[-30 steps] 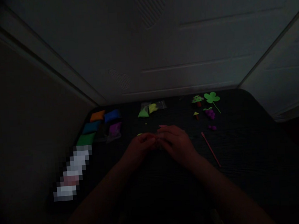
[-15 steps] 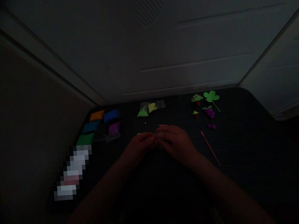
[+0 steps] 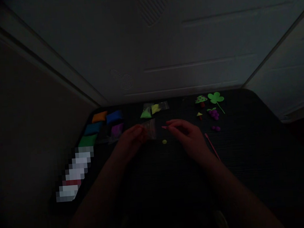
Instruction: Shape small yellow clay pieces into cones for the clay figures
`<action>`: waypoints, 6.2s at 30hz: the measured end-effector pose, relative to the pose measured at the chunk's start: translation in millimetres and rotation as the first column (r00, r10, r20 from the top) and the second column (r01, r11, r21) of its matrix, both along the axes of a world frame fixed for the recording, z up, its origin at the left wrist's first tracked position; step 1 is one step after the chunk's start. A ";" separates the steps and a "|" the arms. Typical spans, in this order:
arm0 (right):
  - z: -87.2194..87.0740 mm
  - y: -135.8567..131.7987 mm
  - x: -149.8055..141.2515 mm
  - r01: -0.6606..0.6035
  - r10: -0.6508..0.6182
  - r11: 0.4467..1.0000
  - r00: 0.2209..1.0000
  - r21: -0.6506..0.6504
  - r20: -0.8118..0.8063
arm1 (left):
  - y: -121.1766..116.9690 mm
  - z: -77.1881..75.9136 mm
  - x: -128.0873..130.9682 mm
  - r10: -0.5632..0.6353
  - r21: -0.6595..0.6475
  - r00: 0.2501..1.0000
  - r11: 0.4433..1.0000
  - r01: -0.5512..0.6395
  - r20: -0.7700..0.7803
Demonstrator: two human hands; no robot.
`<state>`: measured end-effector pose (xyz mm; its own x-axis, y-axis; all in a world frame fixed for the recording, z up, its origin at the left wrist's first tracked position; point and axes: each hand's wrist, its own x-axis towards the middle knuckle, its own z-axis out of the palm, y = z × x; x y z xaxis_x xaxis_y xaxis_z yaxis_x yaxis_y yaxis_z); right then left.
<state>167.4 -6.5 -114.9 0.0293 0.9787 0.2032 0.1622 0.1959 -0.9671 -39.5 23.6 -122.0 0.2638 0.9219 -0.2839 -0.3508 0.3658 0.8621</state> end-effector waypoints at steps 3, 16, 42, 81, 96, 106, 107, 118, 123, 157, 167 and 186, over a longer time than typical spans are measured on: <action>-0.9 0.6 -0.4 -0.004 0.004 1.000 1.000 -0.007 -0.017 | -2.4 -0.1 2.5 -0.034 -0.008 0.999 0.999 0.034 0.014; -6.2 -2.5 -1.6 -0.249 0.172 0.957 0.901 0.150 0.397 | -11.7 -3.5 14.8 -0.119 0.003 0.992 0.993 0.119 -0.050; -15.2 -0.9 -6.8 -0.266 0.155 0.952 0.849 0.154 0.504 | -17.2 -11.0 20.3 -0.194 0.022 0.969 0.980 0.199 -0.154; 0.9 5.2 2.7 -0.314 -0.020 0.885 0.713 -0.344 -0.701 | 18.1 -1.2 -19.9 0.199 0.024 0.952 0.977 -0.210 0.234; -8.4 8.7 1.3 -0.207 -0.110 0.899 0.745 -0.385 -0.658 | 28.3 -9.7 -26.1 0.434 0.107 0.901 0.895 -0.433 0.018; -0.5 9.0 3.3 -0.192 -0.131 0.910 0.708 -0.368 -0.694 | 26.6 -20.3 -26.1 0.550 0.407 0.751 0.820 -0.402 -0.366; -0.8 8.8 3.7 -0.194 -0.132 0.907 0.712 -0.374 -0.689 | 26.6 -20.1 -25.7 0.549 0.407 0.751 0.821 -0.401 -0.367; -4.4 9.1 2.5 -0.172 -0.151 0.903 0.731 -0.394 -0.666 | 28.1 -29.8 -19.1 0.513 0.332 0.746 0.855 -0.398 -0.425; -4.9 9.0 2.7 -0.195 -0.125 0.905 0.729 -0.379 -0.674 | 30.2 -38.6 -19.5 0.516 0.332 0.711 0.855 -0.398 -0.478; -5.0 6.5 1.6 -0.199 -0.086 0.928 0.711 -0.316 -0.698 | 21.2 -39.1 -13.5 0.590 0.621 0.608 0.759 -0.195 -0.531; -2.7 5.1 0.9 -0.205 -0.041 0.943 0.711 -0.263 -0.701 | 19.4 -36.1 -13.7 0.593 0.626 0.628 0.751 -0.207 -0.504; -7.2 4.3 -1.5 -0.112 -0.028 0.951 0.898 -0.289 -0.438 | 21.5 -36.2 -12.9 0.639 0.655 0.581 0.721 -0.225 -0.504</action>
